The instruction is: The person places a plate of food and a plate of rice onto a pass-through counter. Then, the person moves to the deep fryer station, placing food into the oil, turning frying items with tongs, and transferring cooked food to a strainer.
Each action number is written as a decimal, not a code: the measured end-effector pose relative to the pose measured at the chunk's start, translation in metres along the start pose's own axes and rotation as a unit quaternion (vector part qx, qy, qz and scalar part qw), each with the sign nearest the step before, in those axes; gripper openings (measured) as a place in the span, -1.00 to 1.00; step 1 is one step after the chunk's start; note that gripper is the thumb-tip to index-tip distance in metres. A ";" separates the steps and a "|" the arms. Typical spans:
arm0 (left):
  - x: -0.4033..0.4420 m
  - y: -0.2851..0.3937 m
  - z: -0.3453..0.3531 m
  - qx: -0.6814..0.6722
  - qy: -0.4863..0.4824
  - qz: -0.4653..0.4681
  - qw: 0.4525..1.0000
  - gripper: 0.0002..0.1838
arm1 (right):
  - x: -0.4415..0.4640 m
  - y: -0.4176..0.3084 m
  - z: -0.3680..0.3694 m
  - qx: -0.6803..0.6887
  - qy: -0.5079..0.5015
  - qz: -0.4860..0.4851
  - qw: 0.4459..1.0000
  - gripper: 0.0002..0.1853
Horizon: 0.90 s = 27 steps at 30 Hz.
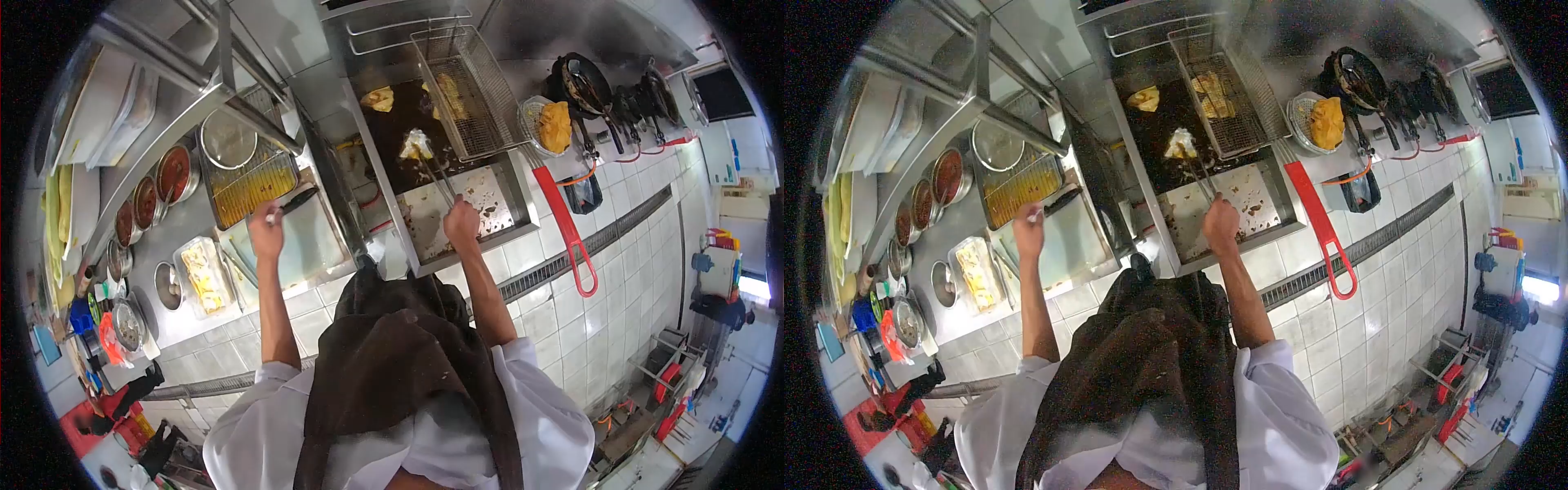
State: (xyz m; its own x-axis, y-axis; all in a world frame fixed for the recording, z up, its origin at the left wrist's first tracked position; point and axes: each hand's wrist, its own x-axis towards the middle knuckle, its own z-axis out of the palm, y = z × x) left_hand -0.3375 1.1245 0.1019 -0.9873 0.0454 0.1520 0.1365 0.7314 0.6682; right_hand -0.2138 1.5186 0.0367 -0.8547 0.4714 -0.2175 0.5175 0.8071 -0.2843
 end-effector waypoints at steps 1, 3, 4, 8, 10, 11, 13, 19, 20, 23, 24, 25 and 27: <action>-0.009 -0.013 -0.017 0.008 0.025 -0.013 1.000 -0.74 | 0.002 -0.003 -0.001 -0.016 -0.016 0.007 1.000 -0.59; -0.026 -0.049 -0.057 0.036 0.068 -0.069 0.995 -0.76 | 0.002 -0.009 -0.004 -0.032 -0.035 0.010 0.999 -0.60; -0.036 -0.092 -0.073 -0.016 0.116 -0.077 0.990 -0.77 | 0.003 -0.013 -0.005 -0.029 -0.041 0.027 0.998 -0.61; -0.078 -0.211 -0.147 0.129 0.182 -0.150 0.963 -0.78 | 0.001 -0.013 -0.001 -0.023 -0.029 0.044 0.998 -0.67; -0.098 -0.278 -0.166 0.180 0.169 -0.191 0.950 -0.75 | -0.005 -0.017 -0.004 -0.008 -0.007 0.030 0.999 -0.71; -0.105 -0.285 -0.171 0.201 0.153 -0.202 0.946 -0.74 | -0.006 -0.017 -0.002 -0.009 -0.007 0.029 1.000 -0.71; -0.116 -0.298 -0.173 0.198 0.138 -0.214 0.947 -0.72 | -0.005 -0.017 -0.001 -0.030 -0.008 0.059 0.998 -0.72; -0.127 -0.314 -0.162 0.219 0.118 -0.191 0.950 -0.67 | -0.010 -0.018 0.000 -0.027 0.045 0.067 0.996 -0.78; -0.128 -0.315 -0.158 0.221 0.133 -0.183 0.949 -0.65 | -0.013 -0.020 -0.003 -0.022 0.063 0.065 0.996 -0.78; -0.128 -0.316 -0.154 0.233 0.152 -0.163 0.946 -0.64 | -0.013 -0.028 -0.008 -0.024 0.046 0.034 0.998 -0.72; -0.127 -0.315 -0.154 0.244 0.156 -0.153 0.945 -0.65 | -0.012 -0.030 -0.004 -0.022 0.048 0.035 0.998 -0.72; -0.124 -0.314 -0.154 0.244 0.157 -0.150 0.945 -0.65 | -0.009 -0.032 0.001 -0.022 0.036 0.034 0.999 -0.73; -0.124 -0.316 -0.153 0.252 0.154 -0.167 0.941 -0.60 | -0.010 -0.038 0.006 -0.020 0.024 0.035 0.999 -0.73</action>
State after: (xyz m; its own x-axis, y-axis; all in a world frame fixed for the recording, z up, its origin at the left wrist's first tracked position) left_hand -0.2457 0.7837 -0.0166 -0.8873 -0.3870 0.2506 -0.3098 0.9030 0.2977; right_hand -0.2245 1.4812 0.0443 -0.8178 0.5433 -0.1899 0.5750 0.7845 -0.2322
